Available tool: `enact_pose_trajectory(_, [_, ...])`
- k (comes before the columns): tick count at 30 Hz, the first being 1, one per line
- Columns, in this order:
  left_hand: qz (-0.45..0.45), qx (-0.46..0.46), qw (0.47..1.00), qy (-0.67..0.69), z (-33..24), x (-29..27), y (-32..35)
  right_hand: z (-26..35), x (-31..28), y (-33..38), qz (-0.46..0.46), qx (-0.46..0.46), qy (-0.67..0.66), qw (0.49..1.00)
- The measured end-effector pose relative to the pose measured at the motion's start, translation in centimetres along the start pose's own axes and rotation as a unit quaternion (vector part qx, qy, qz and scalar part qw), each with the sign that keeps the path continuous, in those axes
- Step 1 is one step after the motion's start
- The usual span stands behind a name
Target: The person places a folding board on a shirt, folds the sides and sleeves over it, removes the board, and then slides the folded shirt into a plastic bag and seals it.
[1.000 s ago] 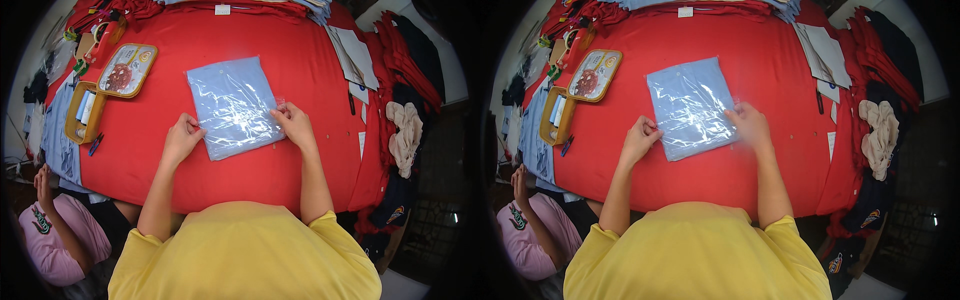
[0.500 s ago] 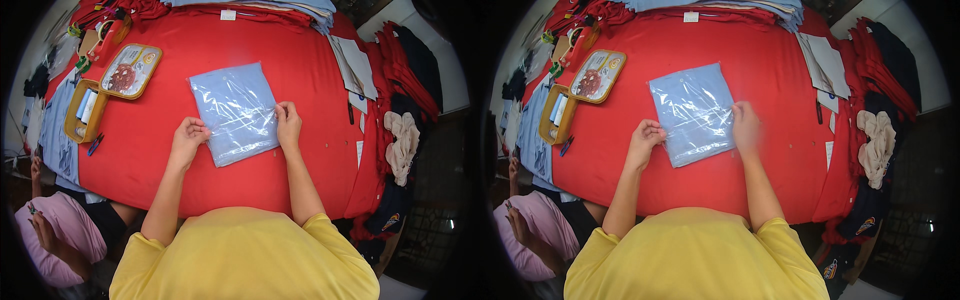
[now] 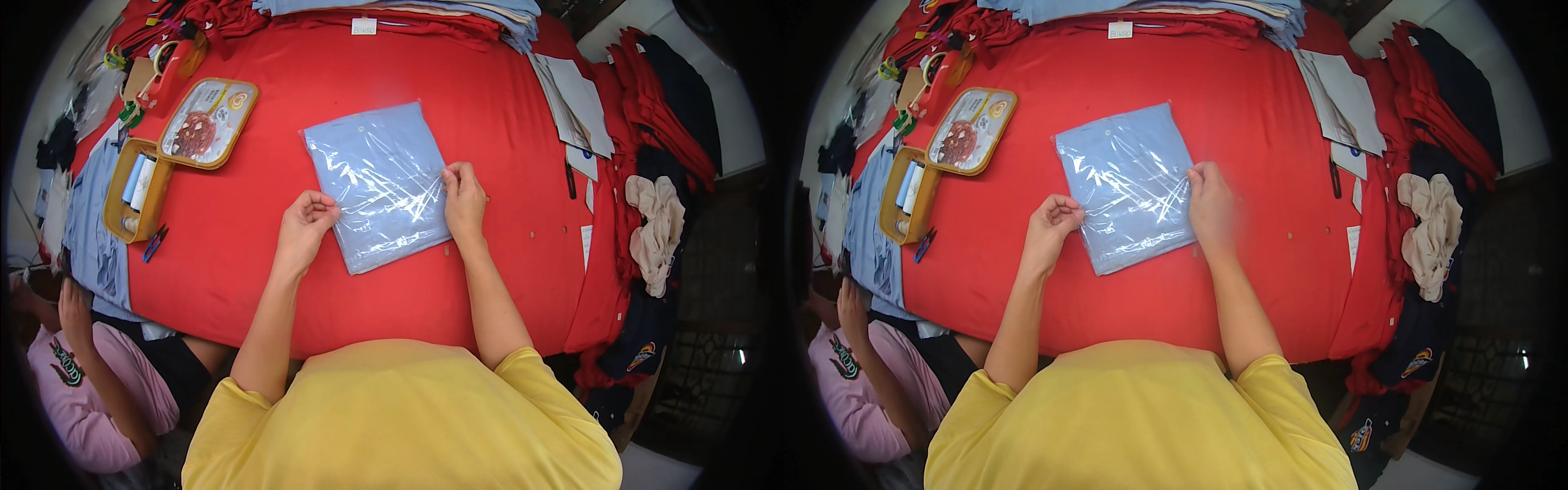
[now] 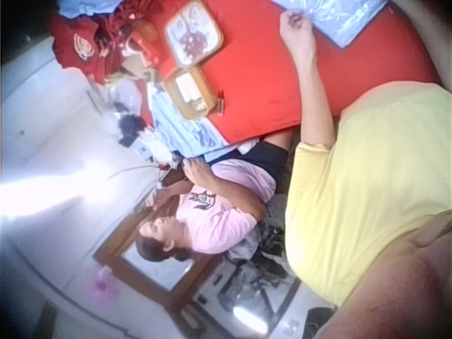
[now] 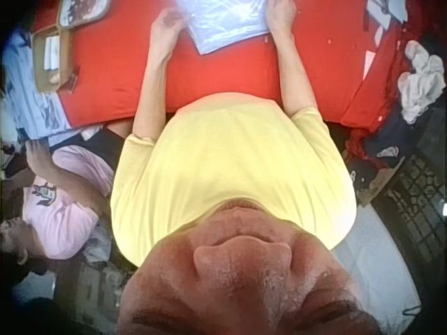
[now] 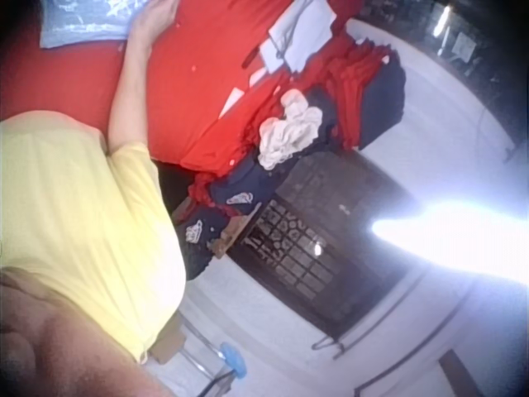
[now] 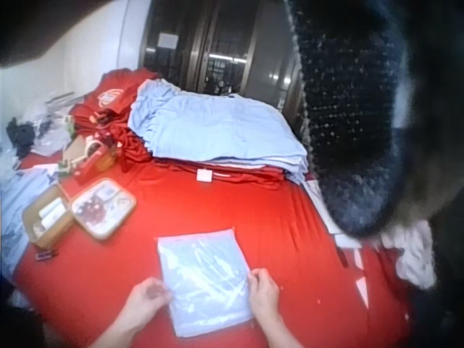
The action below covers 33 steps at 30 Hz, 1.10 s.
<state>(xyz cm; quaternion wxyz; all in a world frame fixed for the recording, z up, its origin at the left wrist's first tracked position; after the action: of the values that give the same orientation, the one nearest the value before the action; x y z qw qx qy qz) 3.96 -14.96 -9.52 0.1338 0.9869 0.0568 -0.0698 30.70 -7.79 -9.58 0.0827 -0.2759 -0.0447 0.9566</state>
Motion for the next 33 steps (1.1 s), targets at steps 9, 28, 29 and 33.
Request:
enact_pose_trajectory(9, [-0.07,0.091,0.99,-0.079,0.0,1.5,-0.4,-0.7,0.1,-0.2,-0.006,0.005,-0.004,1.0])
enact_pose_trajectory(28, [-0.111,0.109,0.86,-0.485,-0.6,-1.3,-0.8,1.4,-0.8,-2.1,0.089,0.066,0.109,0.988])
enact_pose_trajectory(29, [-0.116,0.107,0.866,-0.475,-0.3,-1.3,-0.7,1.1,-0.9,-2.5,0.104,0.108,0.093,0.984])
enact_pose_trajectory(33, [-0.131,0.104,0.877,-0.45,-0.2,-1.1,-0.9,-0.3,-2.5,-4.3,0.101,0.199,-0.061,0.973])
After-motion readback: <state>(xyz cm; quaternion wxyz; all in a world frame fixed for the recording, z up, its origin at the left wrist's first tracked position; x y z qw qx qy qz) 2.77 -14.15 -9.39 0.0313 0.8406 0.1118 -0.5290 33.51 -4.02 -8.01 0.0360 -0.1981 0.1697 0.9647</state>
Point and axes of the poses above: each hand's wrist, its own y-axis away from the middle knuckle, its own x-axis out of the palm, z = x × y, the point moved 3 cm from there along -y, towards the middle knuckle, and after that the axes turned 11 degrees about -y, right-handed, at the moved point
